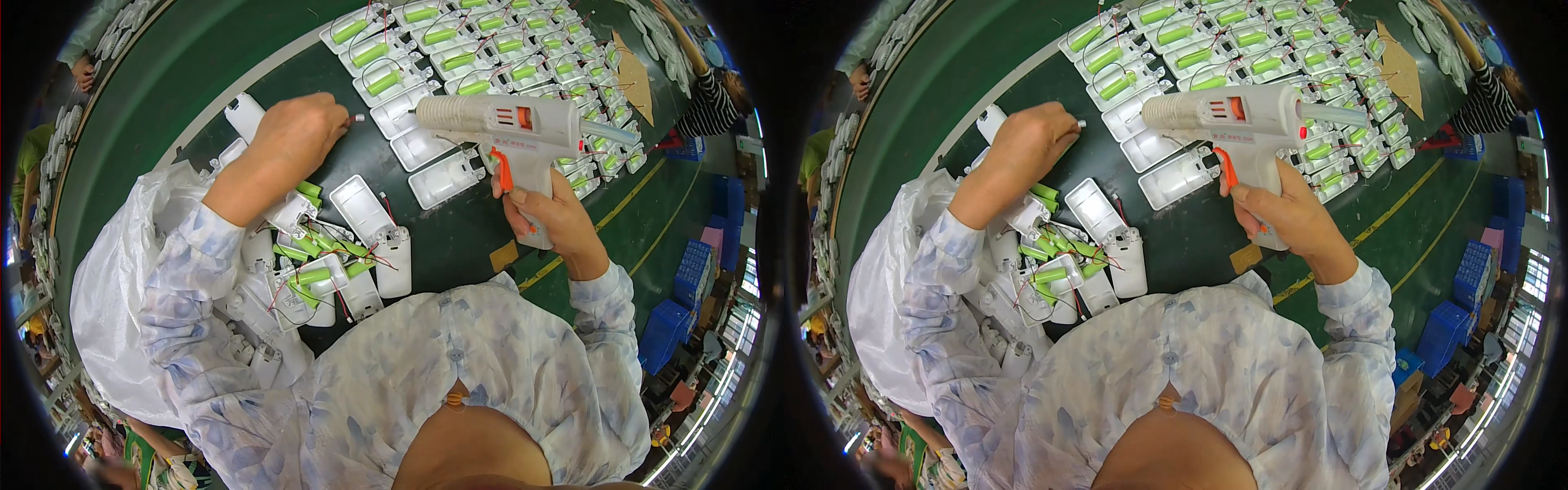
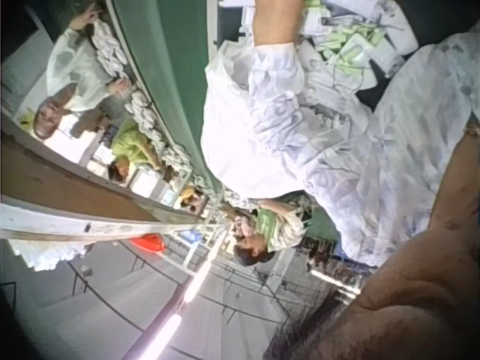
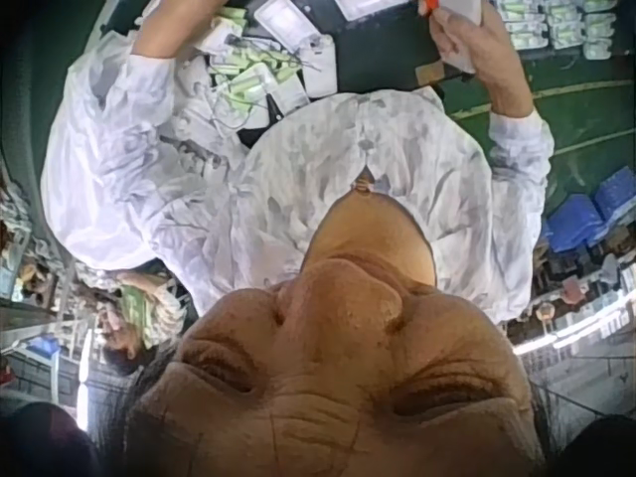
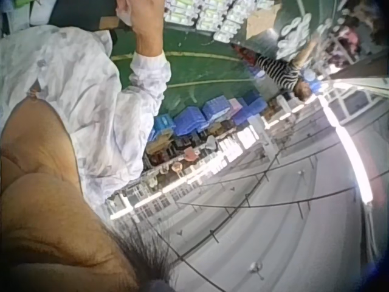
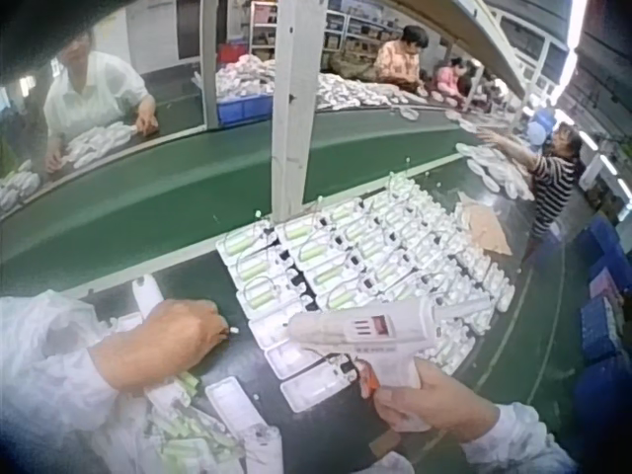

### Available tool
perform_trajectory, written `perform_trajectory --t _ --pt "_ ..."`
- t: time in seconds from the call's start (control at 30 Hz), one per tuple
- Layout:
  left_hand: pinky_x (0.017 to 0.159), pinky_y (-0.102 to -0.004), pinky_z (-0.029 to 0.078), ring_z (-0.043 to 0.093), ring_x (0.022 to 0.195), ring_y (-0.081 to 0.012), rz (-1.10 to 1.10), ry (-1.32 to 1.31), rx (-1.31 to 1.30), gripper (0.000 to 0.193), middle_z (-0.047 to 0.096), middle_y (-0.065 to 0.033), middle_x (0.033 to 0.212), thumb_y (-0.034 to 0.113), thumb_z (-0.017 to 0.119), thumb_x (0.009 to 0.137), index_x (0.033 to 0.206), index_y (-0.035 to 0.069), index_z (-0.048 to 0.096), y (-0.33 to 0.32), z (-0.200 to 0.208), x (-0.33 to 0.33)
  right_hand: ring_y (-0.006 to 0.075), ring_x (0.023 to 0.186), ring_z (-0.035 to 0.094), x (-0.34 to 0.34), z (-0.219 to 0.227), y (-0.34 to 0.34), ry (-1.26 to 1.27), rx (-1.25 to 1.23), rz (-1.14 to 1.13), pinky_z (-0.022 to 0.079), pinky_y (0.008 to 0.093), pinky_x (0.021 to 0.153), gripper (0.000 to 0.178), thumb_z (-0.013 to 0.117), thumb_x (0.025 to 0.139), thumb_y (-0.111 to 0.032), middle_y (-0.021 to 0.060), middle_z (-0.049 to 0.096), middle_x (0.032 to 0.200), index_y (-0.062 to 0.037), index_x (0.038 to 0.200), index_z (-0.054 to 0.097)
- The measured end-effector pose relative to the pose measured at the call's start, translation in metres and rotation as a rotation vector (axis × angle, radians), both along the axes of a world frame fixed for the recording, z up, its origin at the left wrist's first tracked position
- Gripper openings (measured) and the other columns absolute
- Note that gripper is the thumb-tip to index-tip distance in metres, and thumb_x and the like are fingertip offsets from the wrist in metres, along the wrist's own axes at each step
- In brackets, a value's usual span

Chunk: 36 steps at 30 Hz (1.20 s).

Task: The person assembles small electronic battery packs by placing batteries into plastic casings and securing them with a hot glue gun.

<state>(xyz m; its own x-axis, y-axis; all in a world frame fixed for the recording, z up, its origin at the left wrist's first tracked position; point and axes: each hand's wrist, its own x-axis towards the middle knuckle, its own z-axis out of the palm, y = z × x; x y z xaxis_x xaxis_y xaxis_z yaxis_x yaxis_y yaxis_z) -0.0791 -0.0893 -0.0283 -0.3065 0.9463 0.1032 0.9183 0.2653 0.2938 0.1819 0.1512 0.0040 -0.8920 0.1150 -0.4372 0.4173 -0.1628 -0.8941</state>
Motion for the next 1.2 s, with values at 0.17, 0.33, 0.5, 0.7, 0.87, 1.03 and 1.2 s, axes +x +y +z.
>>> perform_trajectory --t 0.17,0.33,0.5,0.7,0.87,1.03,1.2 --pt "0.064 -0.0398 0.050 0.063 0.073 -0.0347 -0.006 -0.126 0.298 0.011 0.063 -0.0165 0.079 0.009 0.069 0.084 0.085 -0.001 0.066 0.029 0.015 0.005 0.0106 0.057 0.053 -0.003 0.010 -0.012 0.065 -0.048 -0.117 0.042 0.0258 0.054 0.030 0.056 0.090 -0.013 0.0088 0.066 0.093 0.0014 0.116 0.059" --pt "0.063 -0.0410 0.050 0.062 0.073 -0.0326 -0.042 -0.011 0.345 0.009 0.062 -0.0125 0.082 0.012 0.070 0.083 0.088 0.004 0.069 0.065 0.002 0.009 0.0111 0.060 0.056 0.003 0.010 -0.014 0.073 -0.064 -0.081 0.045 0.0254 0.054 0.039 0.056 0.090 -0.012 0.0105 0.064 0.117 0.0026 0.125 0.055" --pt "0.066 -0.0394 0.051 0.063 0.082 -0.0277 -0.107 0.089 0.307 0.008 0.061 -0.0075 0.085 0.014 0.070 0.082 0.088 0.009 0.071 0.082 -0.015 0.012 0.0111 0.061 0.057 0.010 0.008 -0.015 0.082 -0.082 -0.089 0.047 0.0249 0.054 0.041 0.056 0.089 -0.013 0.0109 0.062 0.123 0.0027 0.127 0.053" --pt "0.070 -0.0383 0.052 0.062 0.087 -0.0265 -0.093 0.121 0.260 0.009 0.061 -0.0057 0.087 0.015 0.070 0.081 0.089 0.010 0.072 0.082 -0.017 0.012 0.0113 0.062 0.056 0.014 0.005 -0.014 0.103 -0.087 -0.122 0.046 0.0258 0.054 0.041 0.057 0.088 -0.012 0.0117 0.064 0.120 0.0028 0.126 0.054" --pt "0.072 -0.0381 0.052 0.064 0.082 -0.0316 -0.005 -0.029 0.349 0.012 0.066 -0.0118 0.088 0.012 0.067 0.085 0.093 0.002 0.069 0.059 0.017 0.002 0.0096 0.056 0.050 0.009 -0.001 -0.011 0.107 -0.061 -0.119 0.041 0.0243 0.051 0.046 0.059 0.089 -0.024 0.0118 0.063 0.116 0.0030 0.126 0.053" --pt "0.073 -0.0392 0.051 0.064 0.082 -0.0319 0.016 -0.198 -0.018 0.013 0.067 -0.0125 0.089 0.013 0.065 0.086 0.092 0.002 0.069 0.003 0.052 -0.005 0.0100 0.057 0.051 0.000 -0.005 -0.011 0.104 -0.108 -0.124 0.042 0.0252 0.051 0.040 0.056 0.089 -0.018 0.0094 0.062 0.108 0.0027 0.123 0.053" --pt "0.075 -0.0370 0.050 0.062 0.082 -0.0310 0.034 -0.408 -0.245 0.015 0.065 -0.0130 0.089 0.009 0.063 0.087 0.095 -0.002 0.067 -0.050 0.058 0.001 0.0099 0.059 0.051 0.001 0.001 -0.013 0.151 -0.152 -0.115 0.041 0.0245 0.052 0.039 0.055 0.090 -0.015 0.0080 0.061 0.107 0.0022 0.125 0.052"
